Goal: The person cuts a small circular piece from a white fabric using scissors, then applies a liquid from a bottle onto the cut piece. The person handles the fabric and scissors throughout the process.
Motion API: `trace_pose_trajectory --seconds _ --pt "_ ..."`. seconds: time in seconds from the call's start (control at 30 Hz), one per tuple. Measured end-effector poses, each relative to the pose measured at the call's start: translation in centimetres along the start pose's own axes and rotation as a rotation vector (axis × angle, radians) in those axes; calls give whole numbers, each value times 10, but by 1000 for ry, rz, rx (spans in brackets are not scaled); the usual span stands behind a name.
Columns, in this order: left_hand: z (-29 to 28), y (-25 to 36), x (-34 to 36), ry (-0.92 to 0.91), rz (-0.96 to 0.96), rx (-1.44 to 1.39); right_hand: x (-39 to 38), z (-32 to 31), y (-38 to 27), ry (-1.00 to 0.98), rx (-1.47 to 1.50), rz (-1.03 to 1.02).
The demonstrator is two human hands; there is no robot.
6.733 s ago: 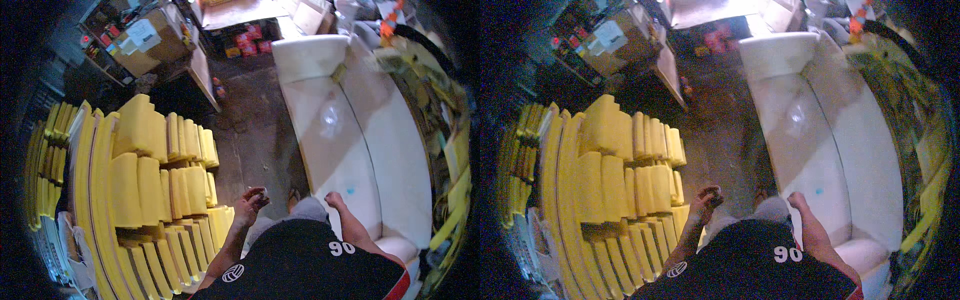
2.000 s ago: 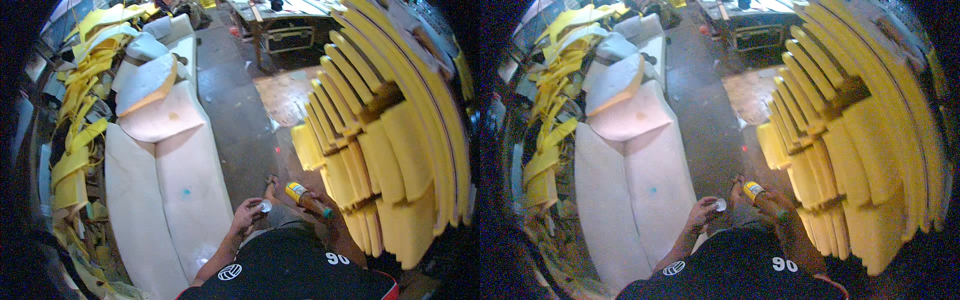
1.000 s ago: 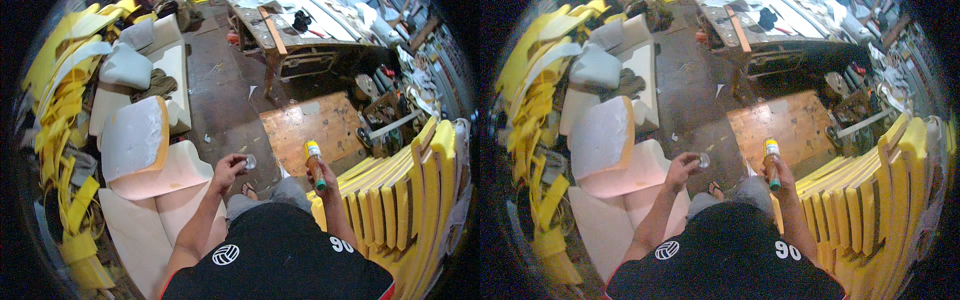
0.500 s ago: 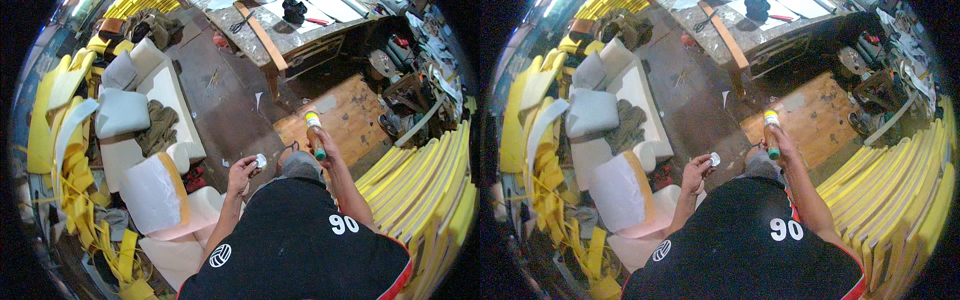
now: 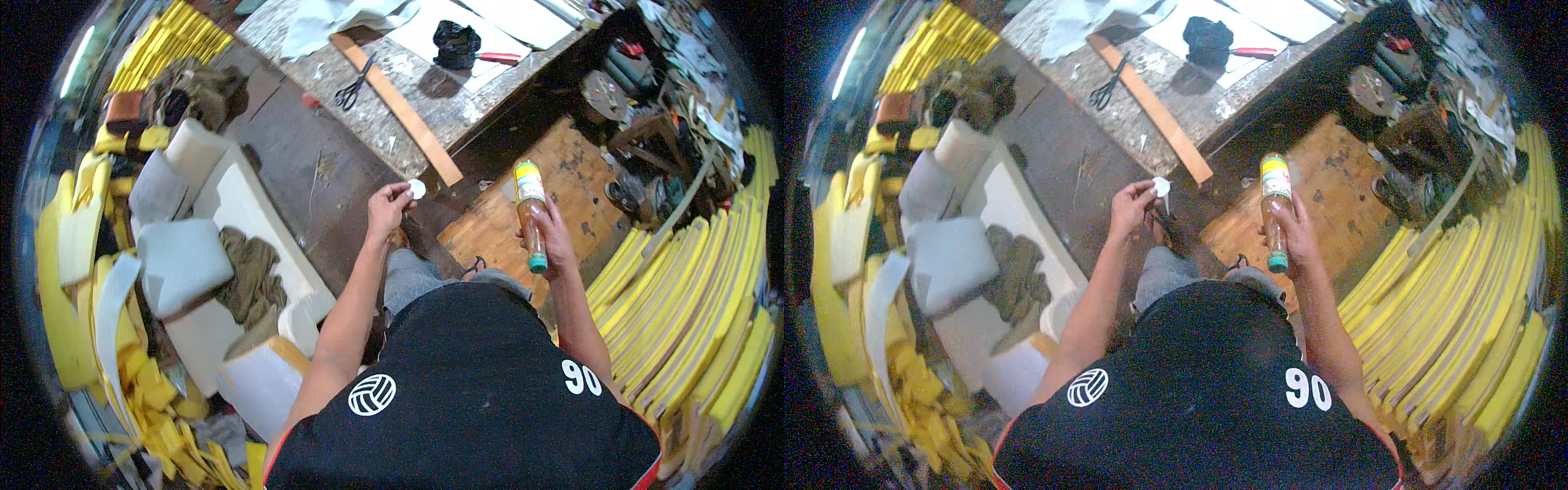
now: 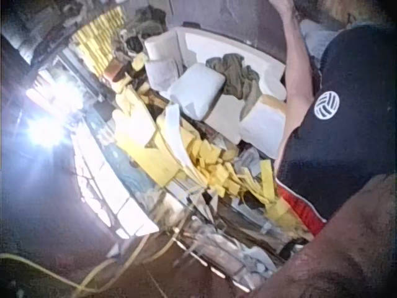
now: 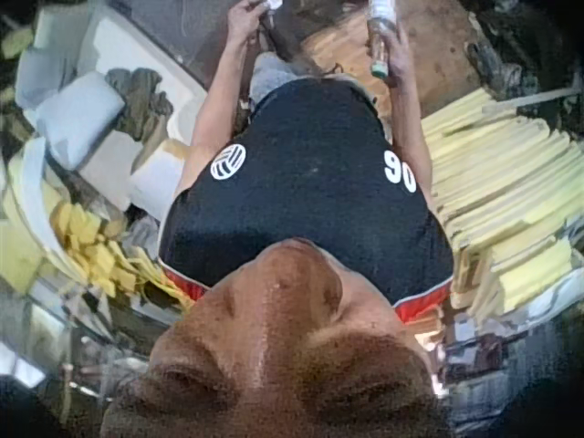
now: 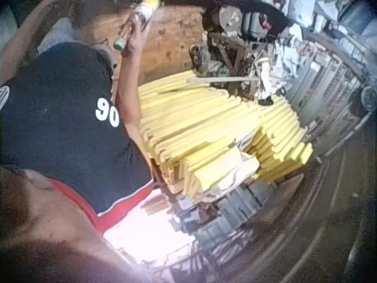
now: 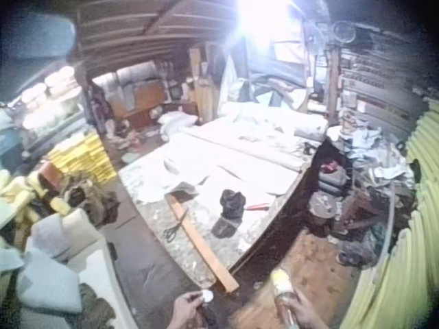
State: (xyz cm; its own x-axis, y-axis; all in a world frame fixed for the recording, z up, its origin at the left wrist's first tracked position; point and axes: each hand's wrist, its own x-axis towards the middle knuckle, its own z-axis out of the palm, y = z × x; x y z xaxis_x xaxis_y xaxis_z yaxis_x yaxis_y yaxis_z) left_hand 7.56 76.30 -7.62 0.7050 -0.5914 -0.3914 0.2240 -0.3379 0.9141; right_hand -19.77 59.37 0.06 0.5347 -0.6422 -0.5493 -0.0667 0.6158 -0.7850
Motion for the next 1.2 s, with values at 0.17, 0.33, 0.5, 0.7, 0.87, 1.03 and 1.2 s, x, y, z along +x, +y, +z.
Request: trace_pose_trajectory --seconds 0.17,0.33,0.5,0.7,0.87,1.03,1.2 --pt "4 26 148 -190 140 112 15 25 18 243 103 -45" --pt "15 15 239 -317 300 420 17 83 28 504 324 -96" --pt "-7 11 258 -364 431 542 16 135 13 603 250 -102" --pt "-11 7 280 -390 519 472 50 155 4 663 232 -143" --pt "-12 18 286 -394 393 397 71 162 -9 579 221 -184" --pt "-23 6 312 -262 235 179 83 162 -32 534 217 -255" --pt "-32 32 310 -261 -159 -222 76 169 -80 594 143 -679"
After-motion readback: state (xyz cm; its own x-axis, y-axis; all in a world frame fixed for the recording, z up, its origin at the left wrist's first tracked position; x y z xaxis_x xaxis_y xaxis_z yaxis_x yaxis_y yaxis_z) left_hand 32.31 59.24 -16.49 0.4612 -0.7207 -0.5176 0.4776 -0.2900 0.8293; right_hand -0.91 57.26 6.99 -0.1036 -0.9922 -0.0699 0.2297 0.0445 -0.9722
